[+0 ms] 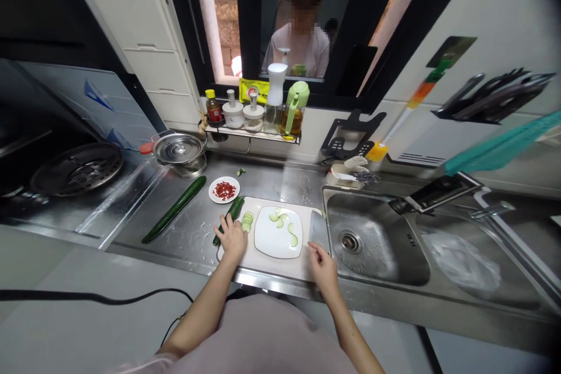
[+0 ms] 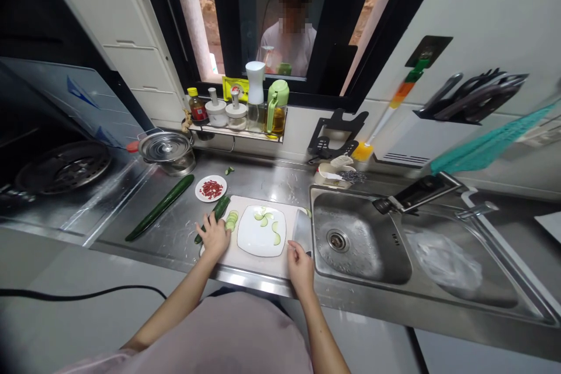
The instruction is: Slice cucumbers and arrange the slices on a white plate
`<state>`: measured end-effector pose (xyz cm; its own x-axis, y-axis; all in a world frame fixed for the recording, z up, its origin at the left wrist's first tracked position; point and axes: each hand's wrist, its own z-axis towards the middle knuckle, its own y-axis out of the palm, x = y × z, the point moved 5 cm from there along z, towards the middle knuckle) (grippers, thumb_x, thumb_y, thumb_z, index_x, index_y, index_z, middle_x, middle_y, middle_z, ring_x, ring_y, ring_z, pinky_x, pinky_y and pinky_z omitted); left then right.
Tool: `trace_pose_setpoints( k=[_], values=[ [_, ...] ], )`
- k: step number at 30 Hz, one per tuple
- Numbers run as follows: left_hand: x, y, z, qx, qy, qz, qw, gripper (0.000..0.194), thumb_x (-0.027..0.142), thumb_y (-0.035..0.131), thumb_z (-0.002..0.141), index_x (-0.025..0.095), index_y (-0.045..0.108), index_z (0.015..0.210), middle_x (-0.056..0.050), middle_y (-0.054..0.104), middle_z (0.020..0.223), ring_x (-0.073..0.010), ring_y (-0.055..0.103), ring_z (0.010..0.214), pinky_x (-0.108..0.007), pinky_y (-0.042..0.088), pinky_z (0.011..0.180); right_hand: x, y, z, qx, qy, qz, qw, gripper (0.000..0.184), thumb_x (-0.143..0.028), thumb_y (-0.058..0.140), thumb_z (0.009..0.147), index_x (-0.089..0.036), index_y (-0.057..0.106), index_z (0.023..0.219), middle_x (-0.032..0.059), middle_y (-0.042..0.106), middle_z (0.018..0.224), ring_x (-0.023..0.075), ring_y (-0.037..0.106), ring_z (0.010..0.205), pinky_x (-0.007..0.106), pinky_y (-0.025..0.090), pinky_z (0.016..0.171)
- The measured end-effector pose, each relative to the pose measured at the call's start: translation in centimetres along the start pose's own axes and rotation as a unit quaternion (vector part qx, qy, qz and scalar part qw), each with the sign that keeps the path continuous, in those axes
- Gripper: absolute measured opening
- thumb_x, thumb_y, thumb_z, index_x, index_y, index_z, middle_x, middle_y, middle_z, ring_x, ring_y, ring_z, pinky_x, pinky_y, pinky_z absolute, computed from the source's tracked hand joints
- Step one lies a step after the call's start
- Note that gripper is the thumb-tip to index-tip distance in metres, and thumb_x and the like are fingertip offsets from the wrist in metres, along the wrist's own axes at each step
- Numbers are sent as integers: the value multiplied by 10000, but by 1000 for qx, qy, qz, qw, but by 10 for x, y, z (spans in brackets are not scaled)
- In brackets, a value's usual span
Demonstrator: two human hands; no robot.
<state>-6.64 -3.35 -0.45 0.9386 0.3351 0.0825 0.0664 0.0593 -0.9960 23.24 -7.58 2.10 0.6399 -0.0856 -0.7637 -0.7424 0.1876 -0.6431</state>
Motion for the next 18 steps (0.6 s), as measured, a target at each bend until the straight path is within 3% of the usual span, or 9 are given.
trace_pose_setpoints(
  k=[7, 11, 18],
  values=[
    [2, -7, 5, 24, 12, -27, 999, 228, 238, 563, 788, 187, 702, 962, -125, 440, 1418, -351, 234, 1374, -601, 131, 1086, -5, 0, -3, -14, -9, -1, 1000, 571, -542, 393, 837, -109, 729, 996, 18, 541, 528, 157, 484, 500, 257, 372, 533],
    [2, -12, 7, 28, 35, -50, 998, 219, 223, 520, 827, 196, 714, 926, -126, 510, 1330, -322, 337, 1283, -541, 237, 1018, -11, 4, -4, -27, -8, -1, 1000, 555, -528, 389, 837, -122, 726, 1009, 17, 541, 533, 160, 483, 506, 257, 360, 539],
    [-4, -17, 9, -31, 33, -160, 986, 183, 245, 514, 839, 190, 687, 859, -106, 677, 901, -265, 542, 990, -439, 285, 904, -21, 7, -3, -40, -12, -10, 999, 525, -501, 388, 838, -133, 728, 994, 33, 576, 562, 171, 500, 527, 264, 357, 553]
  ],
)
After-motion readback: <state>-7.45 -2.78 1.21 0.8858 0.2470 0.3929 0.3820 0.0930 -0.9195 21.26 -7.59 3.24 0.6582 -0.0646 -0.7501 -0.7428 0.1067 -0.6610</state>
